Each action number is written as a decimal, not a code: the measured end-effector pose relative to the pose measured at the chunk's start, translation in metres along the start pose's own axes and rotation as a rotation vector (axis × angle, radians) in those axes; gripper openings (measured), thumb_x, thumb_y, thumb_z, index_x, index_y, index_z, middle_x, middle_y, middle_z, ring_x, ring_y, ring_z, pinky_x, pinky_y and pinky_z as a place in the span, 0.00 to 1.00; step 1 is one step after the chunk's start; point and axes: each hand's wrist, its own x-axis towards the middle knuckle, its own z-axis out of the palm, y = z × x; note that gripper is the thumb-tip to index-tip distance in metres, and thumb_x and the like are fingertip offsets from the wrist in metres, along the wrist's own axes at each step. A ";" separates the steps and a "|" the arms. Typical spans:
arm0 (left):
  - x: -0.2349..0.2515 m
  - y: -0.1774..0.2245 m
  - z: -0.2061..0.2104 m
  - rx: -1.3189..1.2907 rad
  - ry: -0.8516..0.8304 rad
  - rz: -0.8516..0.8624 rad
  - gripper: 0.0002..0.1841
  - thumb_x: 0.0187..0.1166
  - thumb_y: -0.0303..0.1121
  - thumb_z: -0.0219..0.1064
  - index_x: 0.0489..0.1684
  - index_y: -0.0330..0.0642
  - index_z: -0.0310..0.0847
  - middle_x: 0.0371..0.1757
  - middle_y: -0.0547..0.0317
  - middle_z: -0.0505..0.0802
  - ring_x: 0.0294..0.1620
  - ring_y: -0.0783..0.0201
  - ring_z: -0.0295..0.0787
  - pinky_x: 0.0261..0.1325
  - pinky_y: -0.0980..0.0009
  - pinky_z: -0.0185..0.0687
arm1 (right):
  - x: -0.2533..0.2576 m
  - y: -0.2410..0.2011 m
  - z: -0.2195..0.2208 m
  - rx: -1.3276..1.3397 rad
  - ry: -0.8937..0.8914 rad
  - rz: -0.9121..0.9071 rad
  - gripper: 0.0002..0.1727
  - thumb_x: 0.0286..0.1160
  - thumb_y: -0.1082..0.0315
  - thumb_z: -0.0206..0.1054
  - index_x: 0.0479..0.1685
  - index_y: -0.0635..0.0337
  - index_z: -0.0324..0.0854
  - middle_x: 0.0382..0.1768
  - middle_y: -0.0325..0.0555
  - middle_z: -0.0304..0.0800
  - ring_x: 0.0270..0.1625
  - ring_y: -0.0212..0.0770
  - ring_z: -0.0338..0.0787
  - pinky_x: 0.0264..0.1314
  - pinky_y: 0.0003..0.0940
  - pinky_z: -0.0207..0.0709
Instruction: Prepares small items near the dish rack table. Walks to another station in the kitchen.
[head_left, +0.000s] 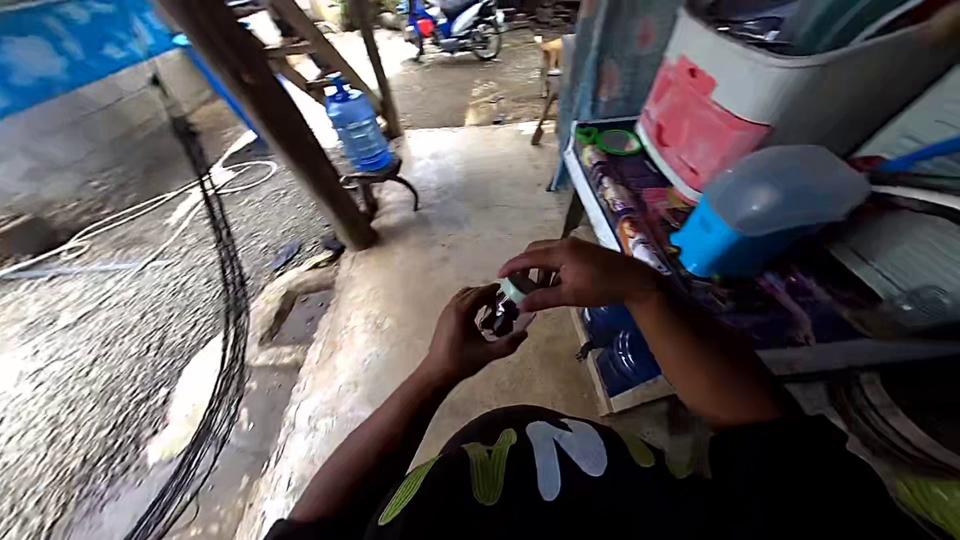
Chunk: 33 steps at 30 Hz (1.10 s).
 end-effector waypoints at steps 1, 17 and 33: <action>0.001 -0.011 0.008 0.112 0.034 0.090 0.33 0.58 0.48 0.82 0.57 0.28 0.87 0.50 0.47 0.95 0.56 0.56 0.90 0.67 0.51 0.80 | -0.002 0.003 0.008 -0.068 0.040 0.099 0.24 0.70 0.56 0.78 0.63 0.58 0.87 0.43 0.48 0.91 0.39 0.39 0.90 0.43 0.39 0.86; -0.027 -0.018 0.082 -0.238 -0.897 0.470 0.36 0.59 0.50 0.78 0.58 0.23 0.85 0.54 0.39 0.93 0.60 0.52 0.89 0.69 0.53 0.80 | -0.132 -0.080 0.192 -0.491 0.813 0.858 0.25 0.81 0.47 0.60 0.46 0.64 0.87 0.32 0.55 0.89 0.35 0.56 0.91 0.33 0.58 0.78; -0.239 -0.023 0.018 0.726 -2.081 0.971 0.21 0.94 0.31 0.47 0.79 0.29 0.67 0.77 0.51 0.81 0.77 0.66 0.75 0.79 0.70 0.69 | -0.079 -0.437 0.668 0.153 1.784 2.329 0.28 0.80 0.50 0.69 0.74 0.57 0.79 0.67 0.66 0.83 0.63 0.68 0.87 0.59 0.71 0.78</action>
